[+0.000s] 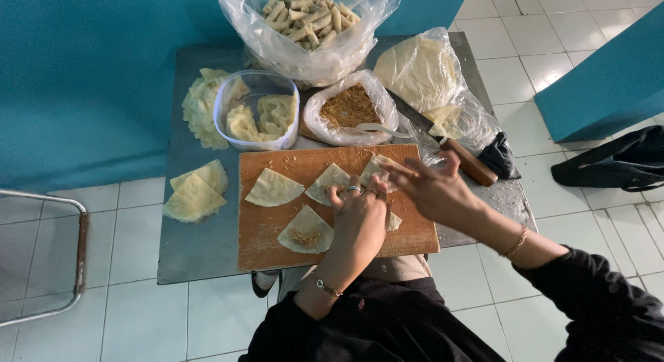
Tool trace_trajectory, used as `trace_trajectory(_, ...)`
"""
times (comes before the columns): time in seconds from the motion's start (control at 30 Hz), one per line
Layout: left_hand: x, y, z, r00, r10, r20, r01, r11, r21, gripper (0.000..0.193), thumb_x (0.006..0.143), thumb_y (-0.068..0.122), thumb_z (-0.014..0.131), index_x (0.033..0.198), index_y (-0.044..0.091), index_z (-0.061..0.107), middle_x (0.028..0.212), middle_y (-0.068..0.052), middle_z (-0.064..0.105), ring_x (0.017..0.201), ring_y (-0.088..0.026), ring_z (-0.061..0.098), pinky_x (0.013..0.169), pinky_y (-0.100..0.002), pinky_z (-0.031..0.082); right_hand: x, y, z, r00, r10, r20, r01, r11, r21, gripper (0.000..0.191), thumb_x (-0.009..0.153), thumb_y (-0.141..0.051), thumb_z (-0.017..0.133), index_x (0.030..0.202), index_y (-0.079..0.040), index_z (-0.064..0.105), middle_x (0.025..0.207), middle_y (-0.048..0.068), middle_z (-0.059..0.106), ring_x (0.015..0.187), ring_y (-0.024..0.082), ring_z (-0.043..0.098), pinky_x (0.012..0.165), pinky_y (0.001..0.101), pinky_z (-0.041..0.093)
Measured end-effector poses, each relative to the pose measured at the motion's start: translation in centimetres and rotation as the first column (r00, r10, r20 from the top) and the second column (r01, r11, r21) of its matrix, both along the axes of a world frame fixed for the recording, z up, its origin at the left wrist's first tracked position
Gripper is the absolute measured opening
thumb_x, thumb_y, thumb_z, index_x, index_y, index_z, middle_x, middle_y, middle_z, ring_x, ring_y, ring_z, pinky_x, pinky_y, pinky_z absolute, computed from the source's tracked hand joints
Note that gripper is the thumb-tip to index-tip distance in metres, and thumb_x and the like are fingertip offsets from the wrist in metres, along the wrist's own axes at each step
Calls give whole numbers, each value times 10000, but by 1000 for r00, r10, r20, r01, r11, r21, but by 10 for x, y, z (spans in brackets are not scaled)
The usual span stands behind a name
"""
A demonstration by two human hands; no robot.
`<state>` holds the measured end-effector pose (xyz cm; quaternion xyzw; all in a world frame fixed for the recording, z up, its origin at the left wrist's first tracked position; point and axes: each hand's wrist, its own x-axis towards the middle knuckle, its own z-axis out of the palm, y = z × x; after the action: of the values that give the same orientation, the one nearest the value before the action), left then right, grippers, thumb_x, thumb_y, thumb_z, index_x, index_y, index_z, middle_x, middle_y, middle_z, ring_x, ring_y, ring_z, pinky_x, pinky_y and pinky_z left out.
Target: The person sits at a small table and fills triangular pastry wrappers with a brown filling using a spoon, then folds and pinches each wrapper closed by hand and places the finished pastries into a plastic bag with other completed ones.
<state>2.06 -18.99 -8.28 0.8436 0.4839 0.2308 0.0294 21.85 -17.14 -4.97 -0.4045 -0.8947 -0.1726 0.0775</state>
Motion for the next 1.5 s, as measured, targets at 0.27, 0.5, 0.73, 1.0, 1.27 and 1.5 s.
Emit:
trace_trajectory(0.27, 3, -2, -3, 999, -12, 36, 11, 1000, 28, 352, 940, 217, 624, 1280, 158, 688, 1078, -83, 715, 1277, -327, 560, 1134, -614, 100, 28, -1, -1, 844, -220, -490, 24, 927, -375, 418, 914, 18, 497, 1324, -58, 532, 1362, 40, 573, 1309, 270, 519, 1054, 478, 352)
trace_trajectory(0.5, 9, -6, -3, 997, -34, 64, 45, 983, -178, 391, 977, 232, 617, 1361, 183, 671, 1093, -69, 706, 1353, -345, 511, 1158, -662, 77, 18, -16, -17, 990, -132, 45, 134, 988, -70, 551, 877, -98, 617, 1415, -199, 557, 1451, -30, 554, 1339, 161, 486, 924, 567, 255)
trace_trajectory(0.73, 10, -7, -13, 999, 10, 53, -11, 1000, 15, 379, 955, 250, 609, 1323, 194, 679, 1392, -100, 632, 1360, -323, 512, 1154, -628, 81, 23, -20, -23, 946, -18, 325, -39, 985, 168, 383, 996, -251, 547, 1378, -257, 544, 1561, -21, 524, 1389, 74, 451, 1003, 576, 262)
trace_trajectory(1.0, 11, -2, -20, 999, -37, 15, 38, 994, -105, 363, 1058, 242, 571, 1409, 195, 648, 963, -36, 698, 1386, -302, 499, 1177, -631, 2, 40, -8, -9, 996, -5, 93, 12, 997, -77, 488, 971, -168, 561, 1447, -265, 508, 1498, -65, 544, 1352, 111, 484, 1034, 581, 281)
trace_trajectory(1.27, 9, -5, -11, 996, -38, 78, 47, 992, -116, 376, 998, 203, 572, 1361, 183, 669, 1045, -66, 719, 1323, -339, 537, 1157, -627, 27, 26, -8, -7, 995, -59, -81, 37, 967, -254, 416, 867, -47, 551, 1276, -66, 477, 1543, -54, 553, 1394, 201, 494, 1020, 636, 258)
trace_trajectory(1.5, 10, -4, -10, 998, -6, 60, 7, 1000, -21, 296, 969, 213, 580, 1232, 170, 707, 1162, -54, 730, 1326, -328, 544, 1152, -624, 68, 12, -7, -10, 997, 70, 13, -70, 997, -23, 575, 920, -76, 559, 1479, -179, 473, 1509, -7, 562, 1342, 116, 504, 912, 603, 266)
